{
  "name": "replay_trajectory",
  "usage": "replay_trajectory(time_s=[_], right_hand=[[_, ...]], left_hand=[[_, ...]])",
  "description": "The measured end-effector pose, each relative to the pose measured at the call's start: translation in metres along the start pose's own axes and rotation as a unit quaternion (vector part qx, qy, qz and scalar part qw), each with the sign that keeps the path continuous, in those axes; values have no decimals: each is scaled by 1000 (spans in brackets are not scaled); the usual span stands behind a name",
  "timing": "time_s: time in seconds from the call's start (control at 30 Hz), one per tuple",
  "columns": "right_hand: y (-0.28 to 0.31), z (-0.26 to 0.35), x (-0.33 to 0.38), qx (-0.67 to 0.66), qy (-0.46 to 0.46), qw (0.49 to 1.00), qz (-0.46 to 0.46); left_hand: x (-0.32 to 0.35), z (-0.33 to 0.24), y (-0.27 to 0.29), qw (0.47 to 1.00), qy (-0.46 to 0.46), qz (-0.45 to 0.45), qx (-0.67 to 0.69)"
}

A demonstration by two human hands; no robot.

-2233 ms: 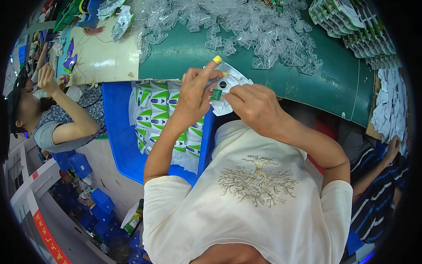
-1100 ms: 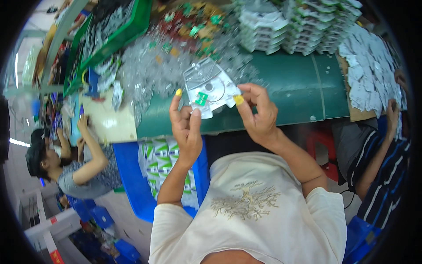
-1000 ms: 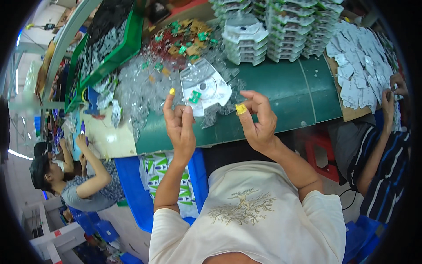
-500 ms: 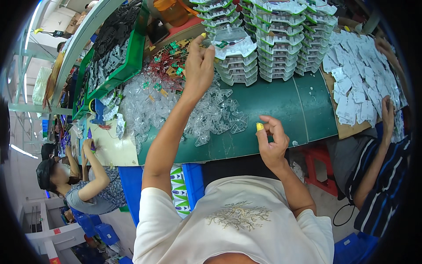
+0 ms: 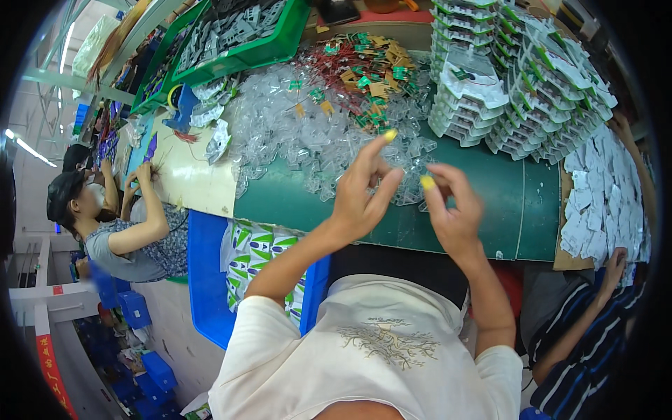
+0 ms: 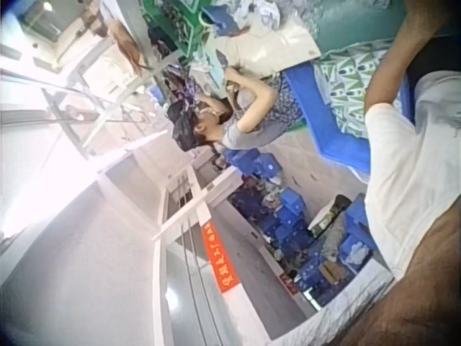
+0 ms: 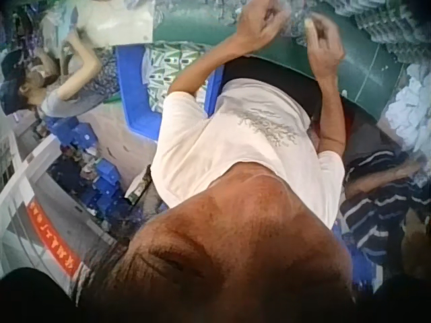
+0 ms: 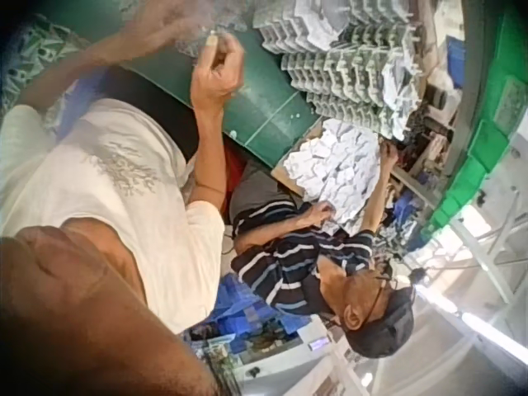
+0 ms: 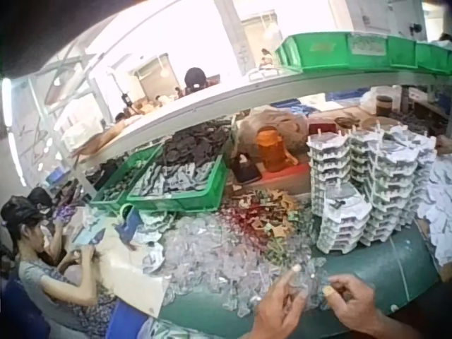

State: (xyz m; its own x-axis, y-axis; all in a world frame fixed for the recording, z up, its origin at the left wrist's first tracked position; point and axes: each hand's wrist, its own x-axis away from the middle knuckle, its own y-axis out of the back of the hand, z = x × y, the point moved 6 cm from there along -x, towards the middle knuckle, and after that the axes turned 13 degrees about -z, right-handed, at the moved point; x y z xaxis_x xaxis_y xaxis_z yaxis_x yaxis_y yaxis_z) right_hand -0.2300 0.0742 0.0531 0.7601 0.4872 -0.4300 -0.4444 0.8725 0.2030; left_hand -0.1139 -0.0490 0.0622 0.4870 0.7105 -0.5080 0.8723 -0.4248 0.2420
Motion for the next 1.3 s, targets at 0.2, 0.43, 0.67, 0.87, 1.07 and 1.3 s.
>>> replay_trajectory(time_s=[0.2, 0.43, 0.67, 0.87, 1.07, 1.3], right_hand=[[-128, 10, -75, 89, 189, 972, 112], [-192, -23, -115, 278, 199, 927, 155], [-178, 1, -152, -17, -138, 952, 273], [-153, 35, -151, -173, -201, 924, 275], [-157, 24, -137, -124, -139, 933, 309], [-147, 33, -134, -111, -147, 938, 293]], left_hand=[[82, 31, 80, 989, 122, -66, -57], [114, 48, 136, 976, 155, -128, -82], [110, 53, 137, 977, 180, -104, -56], [97, 54, 131, 979, 181, -89, -23], [92, 48, 119, 985, 161, -68, -6], [87, 48, 119, 983, 167, -81, 13]])
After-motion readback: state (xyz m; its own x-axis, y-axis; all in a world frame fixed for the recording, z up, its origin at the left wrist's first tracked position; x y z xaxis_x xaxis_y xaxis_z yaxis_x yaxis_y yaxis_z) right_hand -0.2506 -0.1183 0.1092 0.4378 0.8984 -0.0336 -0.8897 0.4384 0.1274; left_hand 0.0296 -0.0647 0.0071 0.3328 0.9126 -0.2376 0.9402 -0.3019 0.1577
